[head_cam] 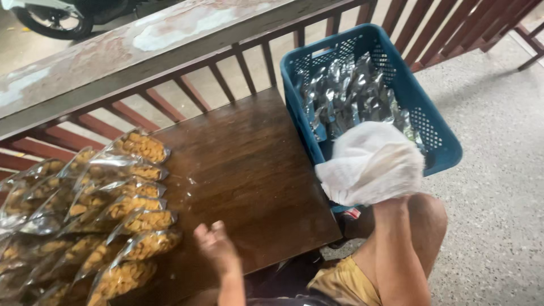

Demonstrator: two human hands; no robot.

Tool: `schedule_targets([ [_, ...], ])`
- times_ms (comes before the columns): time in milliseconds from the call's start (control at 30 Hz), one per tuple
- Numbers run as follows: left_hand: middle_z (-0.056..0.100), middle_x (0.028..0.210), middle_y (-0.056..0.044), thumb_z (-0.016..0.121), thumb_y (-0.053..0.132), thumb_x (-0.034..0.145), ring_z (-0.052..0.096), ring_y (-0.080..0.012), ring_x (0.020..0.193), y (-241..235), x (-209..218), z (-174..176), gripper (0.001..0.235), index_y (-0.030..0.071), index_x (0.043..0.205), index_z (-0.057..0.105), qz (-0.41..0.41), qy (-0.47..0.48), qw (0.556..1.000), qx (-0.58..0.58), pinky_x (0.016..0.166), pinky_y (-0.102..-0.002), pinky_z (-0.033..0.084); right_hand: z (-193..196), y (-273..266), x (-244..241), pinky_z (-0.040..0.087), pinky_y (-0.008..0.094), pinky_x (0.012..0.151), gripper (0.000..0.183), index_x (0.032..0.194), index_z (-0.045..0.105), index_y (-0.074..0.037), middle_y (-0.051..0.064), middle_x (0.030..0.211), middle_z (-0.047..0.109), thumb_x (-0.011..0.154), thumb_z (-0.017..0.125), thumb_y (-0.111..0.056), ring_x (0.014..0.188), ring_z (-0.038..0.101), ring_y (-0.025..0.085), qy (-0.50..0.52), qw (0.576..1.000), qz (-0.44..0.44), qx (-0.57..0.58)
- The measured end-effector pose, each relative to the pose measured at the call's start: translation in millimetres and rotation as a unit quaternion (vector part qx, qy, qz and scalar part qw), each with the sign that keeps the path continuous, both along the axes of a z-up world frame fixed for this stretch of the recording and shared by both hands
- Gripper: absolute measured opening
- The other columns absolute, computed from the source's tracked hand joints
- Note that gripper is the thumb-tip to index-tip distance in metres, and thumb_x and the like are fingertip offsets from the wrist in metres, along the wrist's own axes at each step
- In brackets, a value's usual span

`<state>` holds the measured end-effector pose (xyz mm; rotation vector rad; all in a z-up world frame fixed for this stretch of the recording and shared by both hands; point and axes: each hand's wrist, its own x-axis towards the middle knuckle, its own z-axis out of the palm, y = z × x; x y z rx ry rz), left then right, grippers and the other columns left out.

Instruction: The person sits on the floor and repeatedly wipes the surface of small transparent snack packages with a white cloth. After wiping each package, the person places it into a blue basket. The person continues this process for multiple packages.

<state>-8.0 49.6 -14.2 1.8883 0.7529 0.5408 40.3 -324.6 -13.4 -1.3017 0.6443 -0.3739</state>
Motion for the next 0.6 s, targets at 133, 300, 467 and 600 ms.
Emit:
schedule_targets([
  [133,0.076,0.116,-0.014,0.065,0.013,0.097,0.073,-0.0245,0.110,-135.8,27.9,45.5,0.020,0.004,0.109,0.079,-0.340,-0.125,0.931,0.052,0.094,-0.036,0.059,1.1,-39.2,-5.5,0.045,0.039,0.099,0.048,0.129,0.062,0.001,0.012,0.130,0.058,0.086,0.077,-0.014,0.118,0.054,0.023,0.002,0.999,-0.044,-0.023],
  [300,0.067,0.128,-0.011,0.061,0.002,0.092,0.062,-0.0322,0.124,-281.6,125.7,39.2,0.035,0.008,0.126,0.069,-0.633,-0.246,0.672,0.297,0.106,-0.042,0.054,6.7,-84.5,-5.7,0.042,0.041,0.103,0.051,0.131,0.060,0.001,0.013,0.134,0.055,0.086,0.077,-0.016,0.122,0.051,0.025,-0.006,0.994,-0.095,-0.052],
  [467,0.062,0.133,-0.009,0.052,0.021,0.091,0.054,-0.0386,0.125,-369.6,187.9,-16.3,0.045,0.018,0.135,0.061,-0.624,-0.126,0.478,0.605,0.094,-0.055,0.046,7.0,-113.4,1.9,0.040,0.043,0.106,0.054,0.133,0.057,0.001,0.015,0.138,0.052,0.087,0.077,-0.019,0.127,0.048,0.028,-0.011,0.992,-0.108,-0.067],
  [600,0.064,0.124,-0.007,0.052,0.020,0.097,0.055,-0.0336,0.120,-382.2,207.8,-38.7,0.033,0.012,0.126,0.064,-0.638,-0.069,0.456,0.617,0.098,-0.050,0.044,-6.3,-111.8,5.1,0.038,0.044,0.109,0.057,0.135,0.055,0.001,0.016,0.141,0.049,0.087,0.077,-0.021,0.131,0.045,0.030,-0.001,0.993,-0.099,-0.064],
])
